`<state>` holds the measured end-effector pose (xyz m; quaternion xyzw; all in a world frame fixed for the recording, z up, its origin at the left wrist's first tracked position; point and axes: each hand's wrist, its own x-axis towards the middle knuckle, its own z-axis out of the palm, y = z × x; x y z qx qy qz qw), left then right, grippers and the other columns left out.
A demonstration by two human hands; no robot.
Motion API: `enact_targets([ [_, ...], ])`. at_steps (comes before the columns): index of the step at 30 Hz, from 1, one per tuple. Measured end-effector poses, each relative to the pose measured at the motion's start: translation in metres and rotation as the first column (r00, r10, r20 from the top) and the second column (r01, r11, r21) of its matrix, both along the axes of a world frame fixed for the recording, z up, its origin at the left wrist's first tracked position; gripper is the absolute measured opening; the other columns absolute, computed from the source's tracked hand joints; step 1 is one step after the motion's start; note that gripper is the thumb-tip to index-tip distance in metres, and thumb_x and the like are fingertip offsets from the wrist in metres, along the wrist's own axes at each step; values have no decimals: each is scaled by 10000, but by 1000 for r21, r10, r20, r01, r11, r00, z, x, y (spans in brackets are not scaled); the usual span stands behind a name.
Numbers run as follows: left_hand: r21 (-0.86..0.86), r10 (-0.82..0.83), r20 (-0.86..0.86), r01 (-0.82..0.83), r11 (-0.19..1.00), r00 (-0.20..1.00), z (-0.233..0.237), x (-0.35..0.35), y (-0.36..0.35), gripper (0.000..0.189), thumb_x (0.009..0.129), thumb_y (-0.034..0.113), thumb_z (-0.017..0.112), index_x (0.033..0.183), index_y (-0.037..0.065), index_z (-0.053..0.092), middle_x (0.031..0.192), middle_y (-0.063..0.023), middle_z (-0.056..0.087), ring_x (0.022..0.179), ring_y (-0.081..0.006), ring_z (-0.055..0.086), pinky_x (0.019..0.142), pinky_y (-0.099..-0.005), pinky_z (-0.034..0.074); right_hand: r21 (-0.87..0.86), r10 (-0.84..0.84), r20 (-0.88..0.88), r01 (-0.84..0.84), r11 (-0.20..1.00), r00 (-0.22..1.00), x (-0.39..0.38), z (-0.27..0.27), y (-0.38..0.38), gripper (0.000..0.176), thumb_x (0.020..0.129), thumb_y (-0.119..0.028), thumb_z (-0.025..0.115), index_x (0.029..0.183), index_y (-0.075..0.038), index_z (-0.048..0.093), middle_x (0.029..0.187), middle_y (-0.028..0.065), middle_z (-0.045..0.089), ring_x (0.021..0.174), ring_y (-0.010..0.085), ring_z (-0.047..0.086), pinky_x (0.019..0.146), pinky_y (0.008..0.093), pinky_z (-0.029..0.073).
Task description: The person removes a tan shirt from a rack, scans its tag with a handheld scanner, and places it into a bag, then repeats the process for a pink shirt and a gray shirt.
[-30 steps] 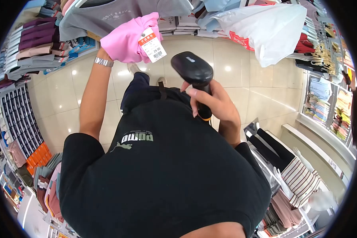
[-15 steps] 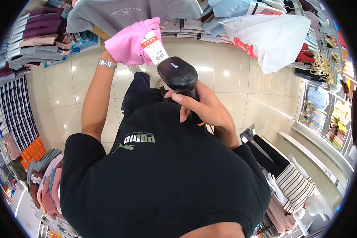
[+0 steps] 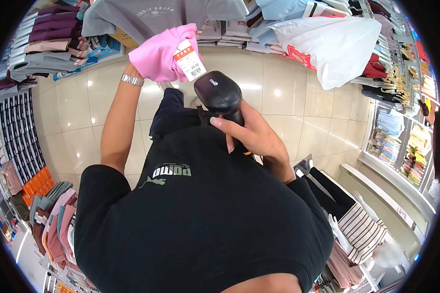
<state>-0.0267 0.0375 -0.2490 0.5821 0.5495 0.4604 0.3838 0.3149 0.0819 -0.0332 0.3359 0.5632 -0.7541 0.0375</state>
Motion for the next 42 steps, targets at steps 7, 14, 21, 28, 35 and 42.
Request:
enact_targets([
  [7, 24, -30, -23, 30, 999, 999, 12, 5, 2, 555, 844, 159, 745, 1344, 62, 526, 1270, -47, 624, 1170, -151, 568, 1039, -281, 443, 8, 16, -14, -16, 1000, 1000, 0, 0, 1, 480, 956, -281, 659, 1236, 62, 472, 809, 65, 577, 516, 122, 583, 514, 288, 476],
  [14, 56, -82, -64, 86, 995, 995, 32, 11, 5, 545, 836, 150, 737, 1335, 75, 533, 1250, -39, 636, 1164, -155, 573, 1033, -278, 448, 26, 51, 3, -51, 998, 999, -1, 2, 5, 488, 959, -301, 648, 1235, 59, 471, 772, 56, 564, 508, 122, 579, 514, 292, 473],
  [21, 122, -224, -166, 246, 962, 960, 79, 30, 15, 535, 827, 141, 729, 1325, 88, 540, 1230, -30, 648, 1158, -159, 578, 1026, -275, 453, 28, 71, -14, -71, 997, 997, -2, 2, 6, 511, 961, -308, 644, 1258, 66, 462, 798, 59, 558, 510, 122, 570, 520, 295, 480],
  [28, 75, -332, -109, 341, 937, 937, 93, 41, 20, 531, 788, 143, 740, 1289, 106, 567, 1212, -29, 652, 1153, -187, 576, 1026, -293, 451, 17, 93, 1, -93, 996, 996, -2, 3, 7, 526, 962, -315, 643, 1264, 74, 457, 803, 58, 556, 514, 119, 567, 524, 294, 485],
  [35, 179, -298, -359, 379, 908, 884, 106, 42, 30, 518, 692, 200, 810, 1178, 125, 647, 1211, -61, 619, 1145, -289, 540, 1035, -391, 428, -71, 31, -1, -31, 997, 1000, -4, 1, 8, 495, 936, -250, 688, 1255, 64, 478, 862, 60, 581, 527, 106, 568, 522, 278, 495],
  [42, 156, -230, -386, 309, 938, 893, 112, 49, 17, 588, 838, 254, 729, 1382, 125, 548, 1161, -107, 654, 1027, -323, 593, 862, -367, 501, -275, -277, -272, 202, 940, 921, 3, -25, 29, 348, 865, -109, 726, 1143, 50, 589, 1120, 142, 677, 569, 151, 631, 516, 304, 552],
])
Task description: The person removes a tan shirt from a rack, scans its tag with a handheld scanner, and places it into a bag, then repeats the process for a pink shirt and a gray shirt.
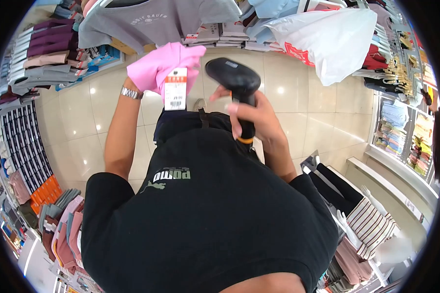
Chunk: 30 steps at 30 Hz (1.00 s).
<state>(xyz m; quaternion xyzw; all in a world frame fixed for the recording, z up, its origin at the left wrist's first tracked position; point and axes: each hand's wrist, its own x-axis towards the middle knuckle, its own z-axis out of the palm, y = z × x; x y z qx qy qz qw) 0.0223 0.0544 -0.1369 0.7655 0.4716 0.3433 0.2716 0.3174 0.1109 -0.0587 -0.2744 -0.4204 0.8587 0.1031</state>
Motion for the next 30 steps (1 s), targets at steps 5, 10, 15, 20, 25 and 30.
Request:
enact_targets([
  [5, -608, 221, 271, -11, 794, 937, -73, -28, -27, 537, 823, 231, 769, 1304, 46, 617, 1116, -65, 712, 957, -168, 679, 792, -322, 555, -375, -271, 127, 299, 877, 954, -5, -91, 19, 365, 929, -280, 682, 1148, -4, 592, 1228, 189, 630, 969, 295, 679, 884, 441, 563],
  [10, -789, 287, 423, 194, 583, 860, -48, -6, -44, 496, 771, 171, 841, 1212, 24, 667, 1159, -101, 710, 1090, -162, 646, 939, -320, 529, -732, -368, -215, 100, 674, 905, -17, -153, 23, 399, 967, -366, 610, 1175, -26, 603, 1187, 149, 652, 1018, 287, 669, 957, 433, 535],
  [15, -565, -65, 163, 147, 812, 985, -63, 20, -75, 521, 796, 254, 816, 1238, 24, 660, 1220, -141, 686, 1125, -251, 639, 992, -364, 488, -644, -506, -310, 214, 735, 805, -43, -199, 41, 430, 988, -317, 561, 1227, 41, 548, 1113, 123, 656, 997, 225, 667, 924, 342, 547],
  [20, -538, -2, 153, 85, 839, 988, -60, 52, -72, 423, 826, 275, 763, 1175, 48, 688, 1161, -169, 699, 1045, -290, 655, 942, -366, 497, -550, -473, -456, 178, 816, 754, -48, -169, 66, 478, 944, -292, 578, 1271, 53, 535, 1192, 139, 649, 1042, 218, 644, 951, 321, 513],
  [25, -553, 224, 320, -10, 833, 921, -68, 81, -77, 369, 907, 182, 666, 1227, -1, 639, 1120, -141, 710, 1028, -249, 660, 923, -352, 504, -344, -315, -626, 110, 933, 713, -36, -144, 77, 712, 791, -396, 687, 1303, 60, 496, 1180, 168, 593, 1035, 229, 616, 957, 348, 500],
  [30, -787, 698, 610, 191, 586, 374, -99, 87, -59, 408, 1061, 215, 465, 1390, -21, 515, 1356, -129, 605, 1264, -194, 557, 1093, -348, 417, -163, -100, -761, -39, 986, 641, -16, -127, 93, 963, 679, -340, 802, 1416, 113, 380, 1107, 201, 637, 998, 271, 627, 952, 363, 508],
])
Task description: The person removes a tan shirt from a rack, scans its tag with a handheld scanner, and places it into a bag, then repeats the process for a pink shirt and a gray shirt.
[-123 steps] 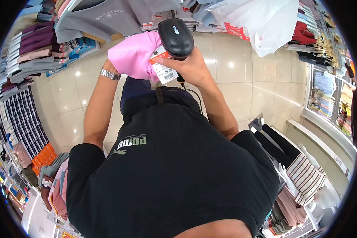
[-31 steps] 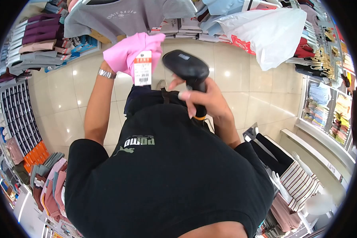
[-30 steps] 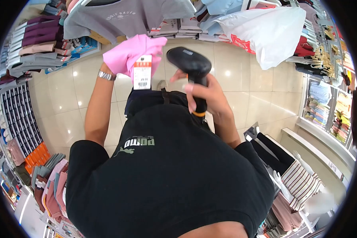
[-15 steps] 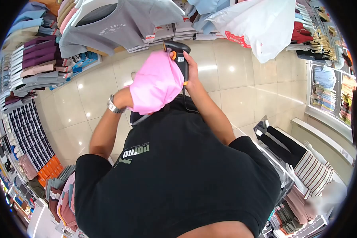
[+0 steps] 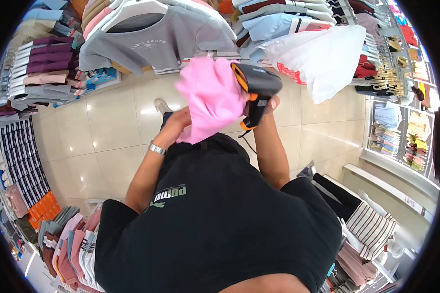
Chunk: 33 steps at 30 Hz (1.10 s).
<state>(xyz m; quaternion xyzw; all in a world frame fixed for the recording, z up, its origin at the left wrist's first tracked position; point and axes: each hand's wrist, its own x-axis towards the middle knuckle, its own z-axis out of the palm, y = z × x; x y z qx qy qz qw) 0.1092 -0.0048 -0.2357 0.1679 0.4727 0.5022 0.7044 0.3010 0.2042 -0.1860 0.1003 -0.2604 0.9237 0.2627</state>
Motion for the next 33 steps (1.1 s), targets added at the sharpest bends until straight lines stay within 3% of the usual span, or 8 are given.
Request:
enact_targets([
  [3, -76, 275, 688, -310, 948, 672, 0, -18, 9, 713, 1046, 555, 366, 1508, 12, 348, 1506, -180, 458, 1355, -310, 495, 1138, -477, 387, 15, 10, -81, -9, 1000, 997, 4, 5, 2, 954, 504, -87, 777, 1353, 183, 436, 1257, 316, 619, 1109, 393, 663, 1027, 453, 497],
  [7, 5, 141, 786, -234, 972, 602, 32, -29, 32, 741, 1015, 565, 455, 1487, 1, 364, 1470, -184, 494, 1327, -321, 519, 1117, -482, 418, 218, 142, -44, -129, 967, 989, 10, 39, -15, 962, 507, 27, 808, 1383, 158, 432, 1326, 292, 589, 1201, 388, 618, 1035, 492, 478],
  [11, 163, 82, 623, -231, 959, 778, 38, -30, 49, 573, 994, 270, 614, 1450, -2, 400, 1392, -162, 553, 1257, -284, 577, 1084, -443, 462, 584, 107, 144, -172, 794, 984, 48, 20, -16, 869, 609, -10, 850, 1387, 93, 478, 1290, 206, 638, 1118, 282, 658, 945, 416, 515],
  [17, 229, 149, 413, -261, 938, 898, 93, -27, 59, 518, 947, 106, 664, 1407, 1, 451, 1321, -140, 596, 1197, -234, 611, 1024, -398, 504, 226, 194, 706, -476, 850, 681, 79, 37, -33, 835, 594, 13, 812, 1373, 46, 514, 1275, 128, 644, 1165, 218, 598, 961, 367, 481],
  [20, 278, 124, 313, -216, 936, 942, 112, -25, 56, 507, 944, 129, 672, 1389, -11, 472, 1310, -142, 605, 1179, -227, 619, 993, -384, 517, 294, 75, 617, -318, 901, 784, 84, 32, -40, 813, 611, -5, 811, 1368, 47, 518, 1261, 142, 649, 1130, 229, 619, 965, 372, 483],
  [23, 304, 61, 184, -116, 946, 981, 127, -21, 55, 516, 911, 113, 724, 1361, -6, 501, 1246, -108, 632, 1127, -185, 627, 966, -358, 517, 262, 29, 344, -126, 957, 939, 75, 6, -40, 886, 644, -158, 865, 1356, 168, 450, 1144, 292, 662, 1084, 403, 671, 998, 511, 492],
  [27, 380, 80, -144, -20, 925, 986, 141, -14, 54, 385, 898, 133, 749, 1225, -20, 615, 1096, -66, 687, 1022, -135, 641, 901, -308, 512, 11, 71, 83, -72, 997, 994, 46, -5, -36, 855, 542, -72, 824, 1317, 112, 514, 1158, 226, 681, 1025, 327, 691, 980, 434, 518],
  [33, 317, 169, -550, 17, 948, 818, 175, -35, 45, 187, 904, 134, 736, 1011, -16, 705, 937, 2, 656, 850, -84, 585, 752, -259, 468, 42, -19, 267, 8, 999, 964, 26, 31, -43, 687, 674, -86, 718, 1317, 75, 537, 1143, 225, 680, 1041, 317, 664, 969, 408, 482],
])
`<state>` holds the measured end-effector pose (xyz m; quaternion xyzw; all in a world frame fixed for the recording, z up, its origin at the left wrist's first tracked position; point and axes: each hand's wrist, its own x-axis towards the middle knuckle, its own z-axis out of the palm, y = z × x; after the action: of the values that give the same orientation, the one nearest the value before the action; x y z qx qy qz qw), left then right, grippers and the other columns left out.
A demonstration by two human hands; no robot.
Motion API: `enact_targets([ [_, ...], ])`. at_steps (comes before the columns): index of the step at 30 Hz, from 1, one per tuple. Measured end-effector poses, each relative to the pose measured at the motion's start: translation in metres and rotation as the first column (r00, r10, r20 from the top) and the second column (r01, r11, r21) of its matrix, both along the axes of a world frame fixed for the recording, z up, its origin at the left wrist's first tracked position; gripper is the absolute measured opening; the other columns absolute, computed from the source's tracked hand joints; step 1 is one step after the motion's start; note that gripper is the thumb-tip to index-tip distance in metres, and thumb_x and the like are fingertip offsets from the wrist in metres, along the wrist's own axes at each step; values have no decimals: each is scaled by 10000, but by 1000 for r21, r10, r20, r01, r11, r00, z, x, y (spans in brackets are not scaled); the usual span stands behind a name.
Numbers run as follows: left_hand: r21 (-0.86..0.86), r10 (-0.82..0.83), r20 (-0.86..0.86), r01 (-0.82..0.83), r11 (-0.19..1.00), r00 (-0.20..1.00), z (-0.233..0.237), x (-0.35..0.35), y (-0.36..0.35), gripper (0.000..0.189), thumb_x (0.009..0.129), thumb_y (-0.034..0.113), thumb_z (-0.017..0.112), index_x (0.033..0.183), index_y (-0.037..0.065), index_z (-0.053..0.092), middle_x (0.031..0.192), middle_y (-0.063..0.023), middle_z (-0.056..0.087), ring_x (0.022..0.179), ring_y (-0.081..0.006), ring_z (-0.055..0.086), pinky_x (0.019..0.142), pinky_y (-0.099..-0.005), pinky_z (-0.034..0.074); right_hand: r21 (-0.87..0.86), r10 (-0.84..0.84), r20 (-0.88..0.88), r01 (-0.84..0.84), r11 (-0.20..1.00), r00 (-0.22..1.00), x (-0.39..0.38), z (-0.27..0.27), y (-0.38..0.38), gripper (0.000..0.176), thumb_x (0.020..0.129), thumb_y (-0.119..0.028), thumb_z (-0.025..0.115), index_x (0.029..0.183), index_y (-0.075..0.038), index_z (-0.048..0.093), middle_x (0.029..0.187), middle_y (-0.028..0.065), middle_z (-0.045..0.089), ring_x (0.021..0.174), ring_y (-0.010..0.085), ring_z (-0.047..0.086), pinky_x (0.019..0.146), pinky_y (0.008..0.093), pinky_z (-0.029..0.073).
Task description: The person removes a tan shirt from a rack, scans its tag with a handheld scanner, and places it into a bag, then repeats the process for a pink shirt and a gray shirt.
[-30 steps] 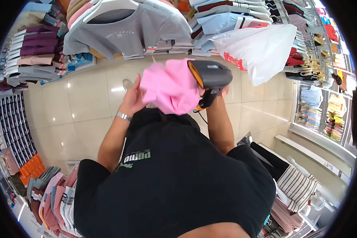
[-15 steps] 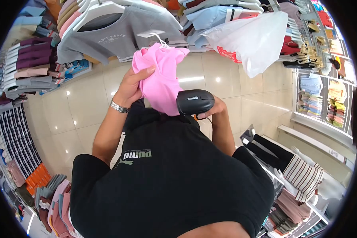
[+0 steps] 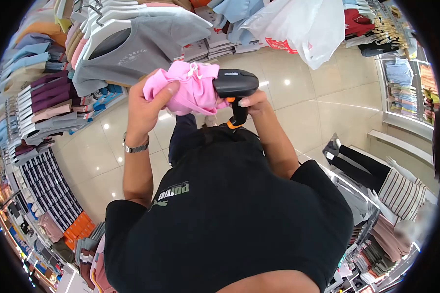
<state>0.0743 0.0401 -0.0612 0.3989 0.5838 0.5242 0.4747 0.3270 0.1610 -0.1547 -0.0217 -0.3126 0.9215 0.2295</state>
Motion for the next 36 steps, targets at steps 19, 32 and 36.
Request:
enact_targets([
  [19, 156, 260, 82, -270, 950, 962, 2, -48, -10, 243, 1027, 205, 578, 1132, -3, 646, 985, -11, 650, 873, -64, 571, 811, -224, 451, 384, -464, 322, 334, 861, 825, 32, 27, 32, 403, 779, -98, 694, 1158, 32, 652, 1065, 127, 691, 991, 197, 621, 915, 347, 454],
  [32, 27, -313, -95, 317, 948, 945, 67, -16, 12, 228, 965, 198, 599, 1034, -5, 676, 921, -19, 665, 856, -81, 585, 762, -241, 464, 823, -277, 327, -129, 553, 904, 29, 67, 18, 785, 670, -16, 694, 1427, -16, 487, 1420, 138, 539, 1286, 247, 539, 1097, 355, 390],
  [36, 54, -434, -130, 443, 895, 892, 78, -19, 14, 234, 950, 201, 601, 1013, -10, 680, 912, -32, 667, 850, -86, 584, 754, -240, 459, 902, -95, 175, -121, 413, 980, 7, 95, 10, 744, 642, -133, 788, 1341, -1, 568, 1443, 162, 521, 1338, 334, 495, 1126, 418, 372],
])
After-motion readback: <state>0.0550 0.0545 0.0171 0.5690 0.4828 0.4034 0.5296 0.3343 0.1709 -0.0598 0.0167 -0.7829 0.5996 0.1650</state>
